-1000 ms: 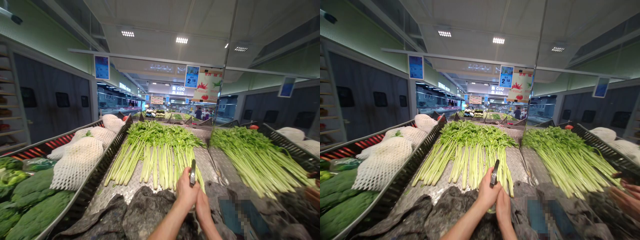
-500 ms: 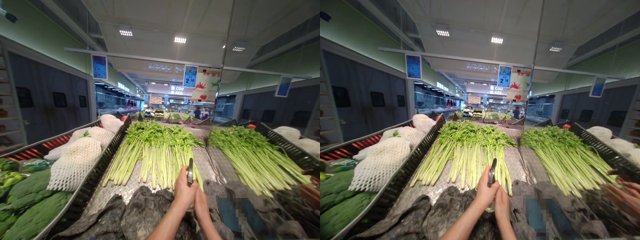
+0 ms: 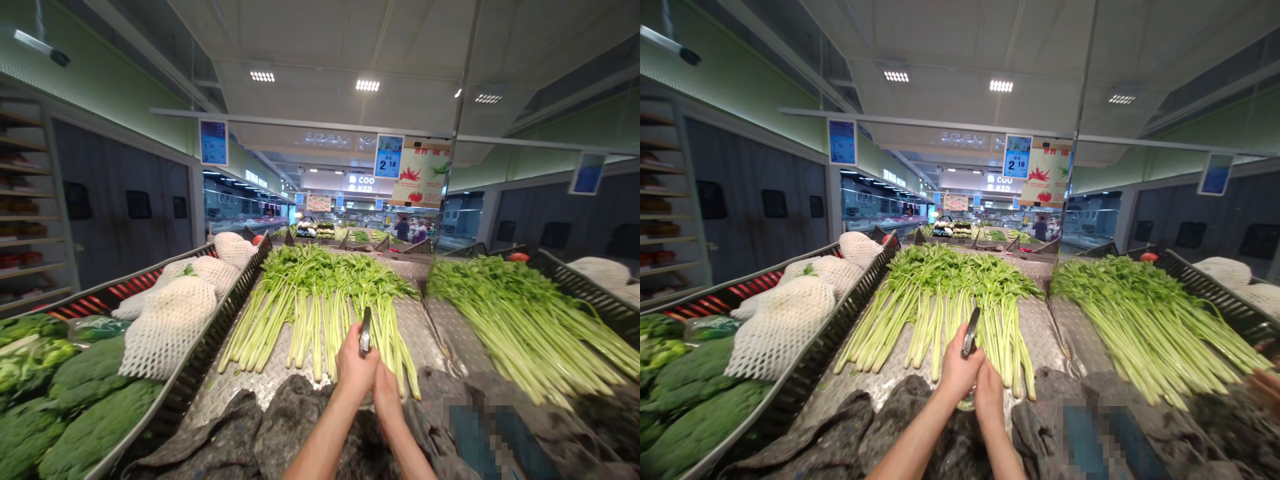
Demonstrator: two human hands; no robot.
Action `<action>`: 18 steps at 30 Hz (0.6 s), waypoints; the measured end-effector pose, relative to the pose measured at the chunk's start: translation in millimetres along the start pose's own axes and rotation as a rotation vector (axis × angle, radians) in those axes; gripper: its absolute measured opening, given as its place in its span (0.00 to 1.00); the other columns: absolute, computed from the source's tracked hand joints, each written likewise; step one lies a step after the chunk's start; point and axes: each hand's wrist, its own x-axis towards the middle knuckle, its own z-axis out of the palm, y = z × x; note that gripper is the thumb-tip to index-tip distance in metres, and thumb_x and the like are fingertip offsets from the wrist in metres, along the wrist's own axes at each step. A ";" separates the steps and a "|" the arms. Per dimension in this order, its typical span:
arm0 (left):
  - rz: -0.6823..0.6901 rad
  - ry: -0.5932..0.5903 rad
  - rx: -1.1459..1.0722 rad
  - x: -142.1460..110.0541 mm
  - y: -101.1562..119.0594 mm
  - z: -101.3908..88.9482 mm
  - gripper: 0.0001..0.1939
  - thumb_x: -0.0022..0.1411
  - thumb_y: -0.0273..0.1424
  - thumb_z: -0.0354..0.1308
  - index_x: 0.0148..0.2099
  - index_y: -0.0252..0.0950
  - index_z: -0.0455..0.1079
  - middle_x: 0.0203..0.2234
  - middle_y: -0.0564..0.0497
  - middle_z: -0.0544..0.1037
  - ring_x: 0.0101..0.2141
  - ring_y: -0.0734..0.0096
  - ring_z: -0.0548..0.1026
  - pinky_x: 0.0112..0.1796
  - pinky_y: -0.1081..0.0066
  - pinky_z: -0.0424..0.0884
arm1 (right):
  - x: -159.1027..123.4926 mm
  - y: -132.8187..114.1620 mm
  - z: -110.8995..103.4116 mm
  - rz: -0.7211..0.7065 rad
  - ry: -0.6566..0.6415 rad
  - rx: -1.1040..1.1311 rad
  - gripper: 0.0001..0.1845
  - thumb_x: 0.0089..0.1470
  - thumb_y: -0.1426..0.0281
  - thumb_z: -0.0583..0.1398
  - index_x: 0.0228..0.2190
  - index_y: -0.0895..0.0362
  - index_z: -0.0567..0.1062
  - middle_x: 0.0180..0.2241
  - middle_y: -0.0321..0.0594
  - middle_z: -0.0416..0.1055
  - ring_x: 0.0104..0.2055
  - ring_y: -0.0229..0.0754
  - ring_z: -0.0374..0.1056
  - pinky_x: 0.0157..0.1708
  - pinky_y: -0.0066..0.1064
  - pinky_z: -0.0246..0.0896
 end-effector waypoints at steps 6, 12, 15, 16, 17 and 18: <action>-0.006 0.063 0.010 8.1 -5.3 -21.0 0.22 0.45 0.28 0.49 0.46 0.40 0.58 0.26 0.55 0.69 0.26 0.75 0.66 0.27 0.77 0.59 | 5.2 -4.0 19.7 -0.038 -0.094 -0.003 0.21 0.47 0.59 0.46 0.27 0.60 0.71 0.24 0.39 0.70 0.28 0.39 0.64 0.28 0.26 0.57; 0.014 0.082 0.074 11.0 -4.2 -40.2 0.19 0.47 0.31 0.49 0.45 0.39 0.60 0.24 0.55 0.69 0.24 0.75 0.66 0.25 0.77 0.58 | 1.2 -10.2 35.2 -0.090 -0.122 0.009 0.22 0.49 0.60 0.44 0.28 0.61 0.71 0.25 0.39 0.70 0.29 0.38 0.63 0.28 0.26 0.57; 0.021 0.085 0.126 12.9 -4.4 -46.5 0.18 0.47 0.32 0.49 0.44 0.39 0.60 0.23 0.56 0.68 0.23 0.75 0.65 0.24 0.77 0.57 | -0.6 -15.5 40.0 -0.089 -0.147 -0.003 0.21 0.50 0.62 0.44 0.29 0.59 0.71 0.27 0.39 0.70 0.29 0.38 0.64 0.29 0.26 0.56; 0.031 0.088 0.134 13.4 -4.5 -48.2 0.18 0.47 0.32 0.49 0.43 0.39 0.60 0.23 0.56 0.68 0.24 0.75 0.65 0.24 0.77 0.58 | -0.8 -16.9 40.9 -0.088 -0.145 -0.012 0.21 0.50 0.62 0.43 0.29 0.59 0.71 0.26 0.38 0.70 0.29 0.38 0.64 0.29 0.26 0.56; 0.044 0.091 0.137 13.8 -4.7 -49.8 0.17 0.47 0.32 0.50 0.43 0.39 0.61 0.24 0.56 0.68 0.24 0.75 0.65 0.24 0.77 0.58 | -0.8 -18.1 41.5 -0.085 -0.140 -0.021 0.21 0.50 0.62 0.43 0.28 0.59 0.71 0.26 0.38 0.70 0.29 0.38 0.64 0.29 0.26 0.56; 0.056 0.090 0.134 14.1 -4.8 -51.2 0.17 0.48 0.33 0.50 0.43 0.38 0.61 0.24 0.55 0.69 0.25 0.75 0.66 0.25 0.77 0.58 | -0.4 -19.0 41.9 -0.082 -0.138 -0.026 0.21 0.50 0.61 0.43 0.28 0.59 0.71 0.26 0.37 0.70 0.29 0.38 0.64 0.29 0.26 0.56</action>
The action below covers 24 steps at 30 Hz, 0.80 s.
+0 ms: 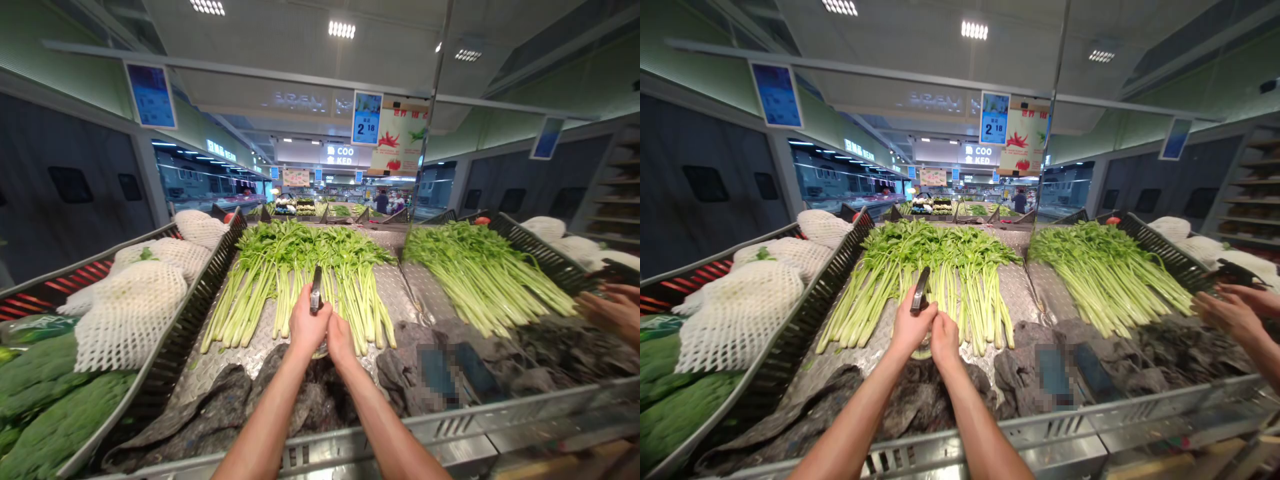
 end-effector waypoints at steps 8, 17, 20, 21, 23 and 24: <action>-0.028 -0.134 -0.238 4.0 -4.2 -4.1 0.29 0.43 0.37 0.56 0.49 0.35 0.56 0.35 0.49 0.69 0.32 0.72 0.68 0.33 0.71 0.64 | 4.1 2.2 -0.7 0.048 -0.007 0.118 0.21 0.48 0.60 0.45 0.27 0.61 0.71 0.26 0.39 0.71 0.30 0.39 0.65 0.29 0.27 0.58; -0.227 -0.239 -0.646 -4.9 -26.9 -4.4 0.33 0.38 0.31 0.62 0.49 0.36 0.57 0.49 0.42 0.59 0.46 0.61 0.62 0.43 0.65 0.61 | 7.1 8.7 -18.5 0.351 0.071 0.526 0.20 0.43 0.56 0.51 0.27 0.61 0.69 0.22 0.38 0.70 0.20 0.37 0.65 0.20 0.27 0.59; -0.388 -0.370 -0.731 -14.9 -33.5 3.2 0.34 0.39 0.36 0.62 0.49 0.35 0.57 0.48 0.40 0.62 0.41 0.63 0.67 0.40 0.67 0.64 | 11.0 8.0 -23.9 0.368 0.093 0.511 0.22 0.43 0.54 0.50 0.27 0.61 0.68 0.21 0.39 0.70 0.20 0.38 0.65 0.19 0.27 0.59; -0.411 -0.422 -0.770 -17.9 -34.2 6.8 0.35 0.38 0.37 0.62 0.50 0.35 0.56 0.47 0.41 0.62 0.39 0.64 0.69 0.38 0.67 0.65 | 11.9 7.4 -24.8 0.363 0.098 0.484 0.22 0.43 0.54 0.50 0.27 0.61 0.69 0.22 0.39 0.71 0.21 0.38 0.66 0.20 0.28 0.60; -0.377 -0.481 -0.859 -22.5 -34.8 14.2 0.36 0.37 0.37 0.63 0.50 0.35 0.56 0.45 0.42 0.65 0.37 0.65 0.70 0.38 0.68 0.65 | 13.6 6.5 -26.1 0.317 0.106 0.401 0.22 0.42 0.55 0.50 0.27 0.61 0.70 0.24 0.40 0.71 0.25 0.40 0.67 0.23 0.29 0.61; -0.346 -0.489 -0.893 -24.2 -35.3 17.7 0.36 0.36 0.36 0.63 0.49 0.34 0.56 0.44 0.43 0.66 0.37 0.65 0.70 0.38 0.68 0.65 | 14.5 6.1 -27.2 0.283 0.118 0.351 0.22 0.42 0.56 0.50 0.27 0.61 0.70 0.25 0.41 0.72 0.28 0.41 0.67 0.25 0.29 0.61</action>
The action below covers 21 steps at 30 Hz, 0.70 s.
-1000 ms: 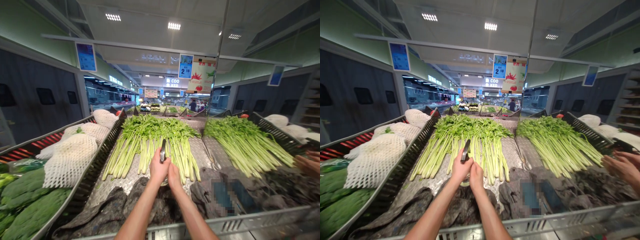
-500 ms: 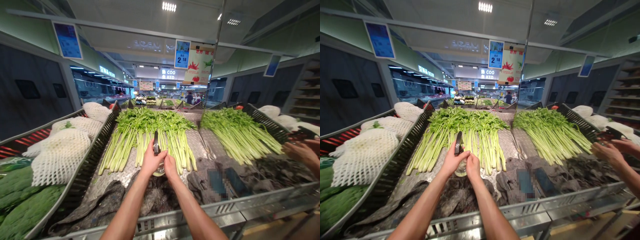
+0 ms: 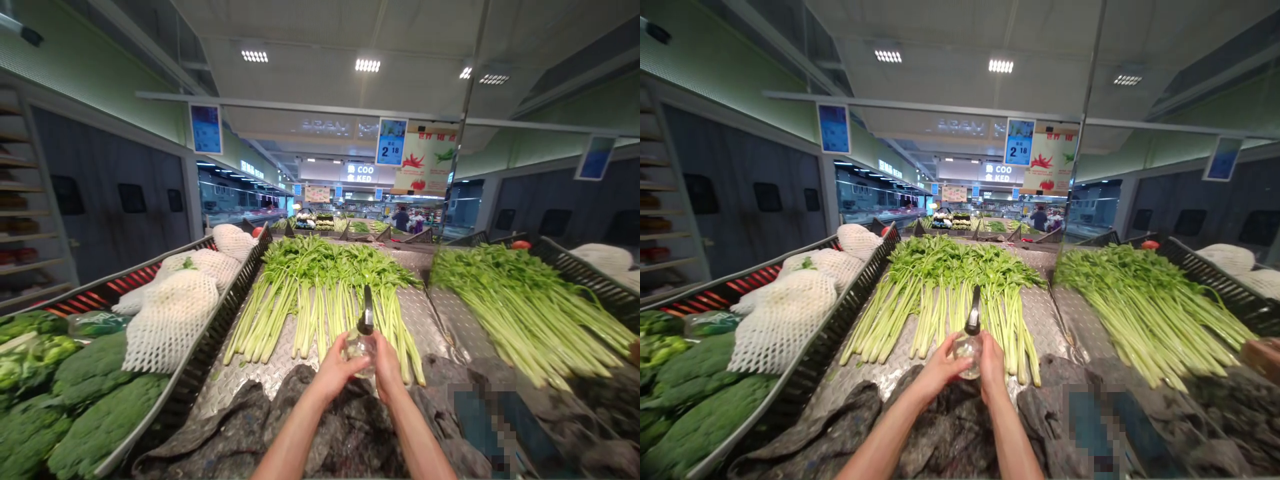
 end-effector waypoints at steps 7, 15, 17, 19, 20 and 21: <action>0.019 0.062 -0.011 5.7 -17.1 1.2 0.35 0.34 0.33 0.64 0.47 0.30 0.58 0.40 0.42 0.69 0.37 0.65 0.69 0.39 0.68 0.64 | 2.4 -13.2 -15.2 -0.226 -0.113 -0.028 0.26 0.43 0.59 0.52 0.44 0.59 0.64 0.42 0.45 0.66 0.44 0.43 0.62 0.38 0.31 0.58; 0.008 0.077 -0.085 8.2 -18.0 18.3 0.38 0.32 0.32 0.65 0.48 0.31 0.57 0.41 0.43 0.68 0.37 0.67 0.69 0.38 0.71 0.64 | 10.4 -26.2 -18.7 -0.302 -0.053 -0.251 0.36 0.34 0.62 0.61 0.46 0.61 0.59 0.42 0.47 0.65 0.41 0.43 0.64 0.37 0.31 0.60; -0.016 0.060 -0.099 8.0 -19.8 24.0 0.39 0.31 0.31 0.65 0.48 0.31 0.56 0.38 0.44 0.69 0.33 0.69 0.70 0.34 0.72 0.64 | 12.4 -29.0 -21.1 -0.337 -0.047 -0.344 0.33 0.34 0.61 0.61 0.43 0.61 0.62 0.37 0.45 0.68 0.37 0.43 0.65 0.36 0.31 0.60; -0.026 0.030 -0.127 7.2 -22.2 29.0 0.41 0.29 0.29 0.66 0.49 0.30 0.55 0.34 0.46 0.70 0.28 0.73 0.69 0.31 0.73 0.64 | 12.3 -31.1 -23.9 -0.396 -0.052 -0.413 0.29 0.35 0.61 0.60 0.41 0.61 0.64 0.34 0.43 0.69 0.34 0.42 0.65 0.35 0.31 0.59; -0.031 0.018 -0.144 6.4 -23.4 31.1 0.42 0.29 0.28 0.66 0.49 0.30 0.54 0.32 0.47 0.71 0.26 0.75 0.69 0.30 0.74 0.64 | 11.5 -31.7 -25.1 -0.426 -0.052 -0.434 0.28 0.35 0.61 0.59 0.40 0.60 0.64 0.34 0.43 0.69 0.33 0.41 0.65 0.34 0.31 0.59; -0.038 0.006 -0.160 5.4 -24.3 32.8 0.43 0.28 0.27 0.66 0.49 0.30 0.53 0.31 0.48 0.71 0.25 0.76 0.68 0.29 0.75 0.63 | 10.6 -31.9 -26.1 -0.452 -0.045 -0.447 0.26 0.36 0.61 0.59 0.39 0.60 0.65 0.34 0.43 0.69 0.33 0.41 0.65 0.33 0.30 0.59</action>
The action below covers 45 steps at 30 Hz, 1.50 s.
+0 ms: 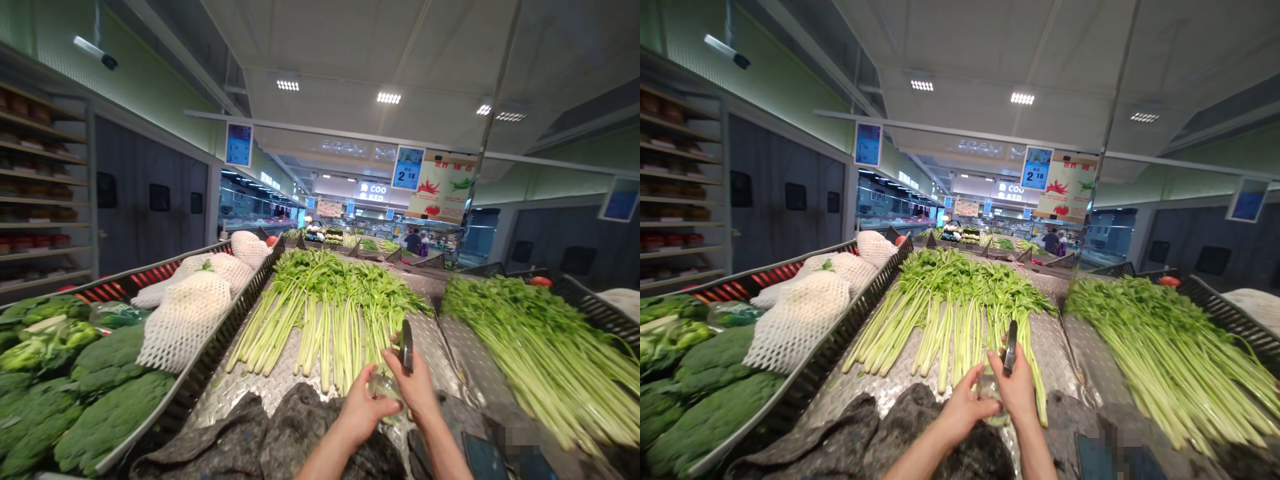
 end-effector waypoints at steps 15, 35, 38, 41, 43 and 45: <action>0.013 -0.024 0.270 -3.6 -20.7 -5.5 0.42 0.30 0.26 0.64 0.52 0.35 0.54 0.36 0.48 0.71 0.34 0.67 0.69 0.37 0.69 0.64 | -5.3 11.2 -10.4 -0.070 0.123 -0.162 0.21 0.40 0.58 0.55 0.33 0.60 0.68 0.32 0.44 0.70 0.35 0.44 0.65 0.35 0.31 0.57; 0.068 0.104 0.607 -11.9 17.7 -30.4 0.40 0.35 0.30 0.62 0.53 0.30 0.53 0.47 0.45 0.64 0.45 0.64 0.63 0.46 0.72 0.57 | 4.4 -13.2 27.8 -0.095 0.032 -0.165 0.15 0.44 0.62 0.52 0.32 0.59 0.67 0.28 0.41 0.70 0.30 0.41 0.66 0.31 0.29 0.58; 0.073 0.118 0.629 -15.0 23.2 -32.7 0.40 0.36 0.29 0.61 0.53 0.30 0.52 0.47 0.45 0.64 0.46 0.64 0.62 0.47 0.72 0.57 | 3.9 -15.8 32.6 -0.123 0.022 -0.179 0.15 0.43 0.61 0.52 0.31 0.59 0.67 0.27 0.40 0.69 0.29 0.40 0.65 0.30 0.28 0.58; 0.077 0.138 0.652 -18.7 28.0 -34.5 0.40 0.36 0.28 0.61 0.53 0.29 0.52 0.48 0.44 0.63 0.47 0.64 0.61 0.47 0.71 0.56 | 2.4 -18.1 36.6 -0.134 -0.001 -0.189 0.16 0.43 0.61 0.52 0.32 0.59 0.66 0.26 0.39 0.69 0.28 0.39 0.65 0.29 0.28 0.58; 0.075 0.158 0.673 -20.7 30.1 -36.4 0.40 0.35 0.29 0.61 0.53 0.28 0.53 0.48 0.43 0.63 0.48 0.64 0.60 0.48 0.71 0.55 | 1.9 -19.6 39.6 -0.143 -0.003 -0.182 0.15 0.43 0.62 0.52 0.32 0.59 0.66 0.26 0.39 0.69 0.28 0.39 0.65 0.30 0.28 0.58; 0.070 0.177 0.693 -21.9 31.1 -39.3 0.41 0.35 0.30 0.61 0.54 0.28 0.52 0.48 0.43 0.62 0.48 0.64 0.60 0.48 0.71 0.55 | 2.0 -20.9 43.0 -0.144 0.003 -0.167 0.15 0.43 0.62 0.52 0.31 0.59 0.67 0.27 0.40 0.69 0.29 0.40 0.65 0.30 0.28 0.58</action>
